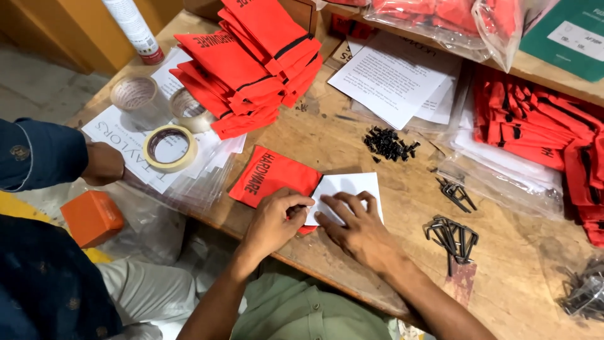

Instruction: The person puts a piece of paper into a small red bag, adds metal hardware pieces, and seals the bag with adhesive tape.

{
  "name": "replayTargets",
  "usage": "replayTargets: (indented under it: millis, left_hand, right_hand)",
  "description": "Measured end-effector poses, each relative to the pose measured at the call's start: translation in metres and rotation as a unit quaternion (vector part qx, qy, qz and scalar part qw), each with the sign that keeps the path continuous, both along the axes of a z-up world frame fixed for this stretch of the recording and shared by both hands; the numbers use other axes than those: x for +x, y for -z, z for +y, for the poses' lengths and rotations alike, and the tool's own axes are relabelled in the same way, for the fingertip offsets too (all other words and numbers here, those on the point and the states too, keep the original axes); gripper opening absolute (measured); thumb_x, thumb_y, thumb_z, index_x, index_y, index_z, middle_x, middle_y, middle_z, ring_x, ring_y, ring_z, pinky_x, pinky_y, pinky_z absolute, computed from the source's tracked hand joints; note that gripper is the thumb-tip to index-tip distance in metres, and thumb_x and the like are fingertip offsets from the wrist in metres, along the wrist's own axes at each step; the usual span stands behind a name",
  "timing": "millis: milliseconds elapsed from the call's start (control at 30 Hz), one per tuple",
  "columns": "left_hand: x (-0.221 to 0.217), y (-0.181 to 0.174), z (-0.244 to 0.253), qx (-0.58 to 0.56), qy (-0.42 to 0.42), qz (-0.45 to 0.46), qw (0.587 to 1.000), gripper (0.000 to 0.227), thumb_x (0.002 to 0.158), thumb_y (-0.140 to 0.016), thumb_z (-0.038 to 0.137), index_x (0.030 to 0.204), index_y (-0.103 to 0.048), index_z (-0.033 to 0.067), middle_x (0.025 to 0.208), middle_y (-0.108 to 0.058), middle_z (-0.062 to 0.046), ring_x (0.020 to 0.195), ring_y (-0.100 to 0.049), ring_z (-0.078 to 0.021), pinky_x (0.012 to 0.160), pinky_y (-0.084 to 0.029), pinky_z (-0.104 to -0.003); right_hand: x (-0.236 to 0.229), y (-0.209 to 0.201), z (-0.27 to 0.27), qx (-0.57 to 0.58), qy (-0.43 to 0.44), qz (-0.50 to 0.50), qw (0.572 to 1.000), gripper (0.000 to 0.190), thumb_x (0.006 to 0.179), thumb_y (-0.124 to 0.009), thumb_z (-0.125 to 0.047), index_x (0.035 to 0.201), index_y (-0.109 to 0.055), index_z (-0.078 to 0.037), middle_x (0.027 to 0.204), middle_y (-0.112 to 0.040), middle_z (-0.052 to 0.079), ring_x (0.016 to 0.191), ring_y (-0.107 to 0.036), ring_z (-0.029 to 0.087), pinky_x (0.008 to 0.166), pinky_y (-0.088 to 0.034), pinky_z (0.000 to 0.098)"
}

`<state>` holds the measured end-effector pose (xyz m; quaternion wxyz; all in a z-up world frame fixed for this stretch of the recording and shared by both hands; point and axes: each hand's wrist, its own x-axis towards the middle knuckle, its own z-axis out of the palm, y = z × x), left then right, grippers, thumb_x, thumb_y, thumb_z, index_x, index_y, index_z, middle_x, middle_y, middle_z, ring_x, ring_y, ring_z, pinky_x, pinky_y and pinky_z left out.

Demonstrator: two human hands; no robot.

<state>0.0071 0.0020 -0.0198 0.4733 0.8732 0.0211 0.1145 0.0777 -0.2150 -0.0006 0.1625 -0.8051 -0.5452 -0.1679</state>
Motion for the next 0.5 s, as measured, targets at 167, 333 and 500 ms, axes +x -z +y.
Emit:
replayTargets:
  millis: [167,333,500]
  left_hand:
    - [-0.001,-0.001,0.005,-0.068,0.015,-0.010,0.997,0.029,0.087,-0.074,0.007,0.116,-0.075,0.0073,0.093,-0.072,-0.006,0.076,-0.070,-0.0129,0.068,-0.057,-0.027]
    - [-0.002,0.012,0.010,-0.283,0.005,0.036,0.959,0.041,0.085,-0.076,0.003,0.125,-0.069,0.0071,0.088,-0.072,0.001,0.075,-0.066,-0.0021,0.069,-0.057,-0.020]
    - [-0.011,-0.009,-0.001,-0.169,-0.047,0.007,0.984,0.039,0.083,-0.078,0.003,0.121,-0.073,0.0068,0.088,-0.070,-0.002,0.072,-0.069,-0.0060,0.065,-0.059,-0.022]
  right_hand:
    - [0.004,0.006,0.007,-0.047,-0.062,0.037,0.996,0.044,0.086,-0.063,-0.017,0.128,-0.068,-0.003,0.122,-0.063,0.013,0.109,-0.057,0.030,0.089,-0.047,0.0449]
    - [-0.001,0.021,0.017,-0.052,-0.042,0.058,0.996,0.039,0.085,-0.063,-0.014,0.121,-0.067,0.002,0.098,-0.063,0.009,0.091,-0.061,0.026,0.072,-0.054,0.0391]
    - [-0.007,0.018,0.024,-0.055,-0.037,0.053,0.996,0.039,0.083,-0.065,-0.014,0.116,-0.066,0.007,0.097,-0.063,0.011,0.088,-0.061,0.027,0.067,-0.055,0.0392]
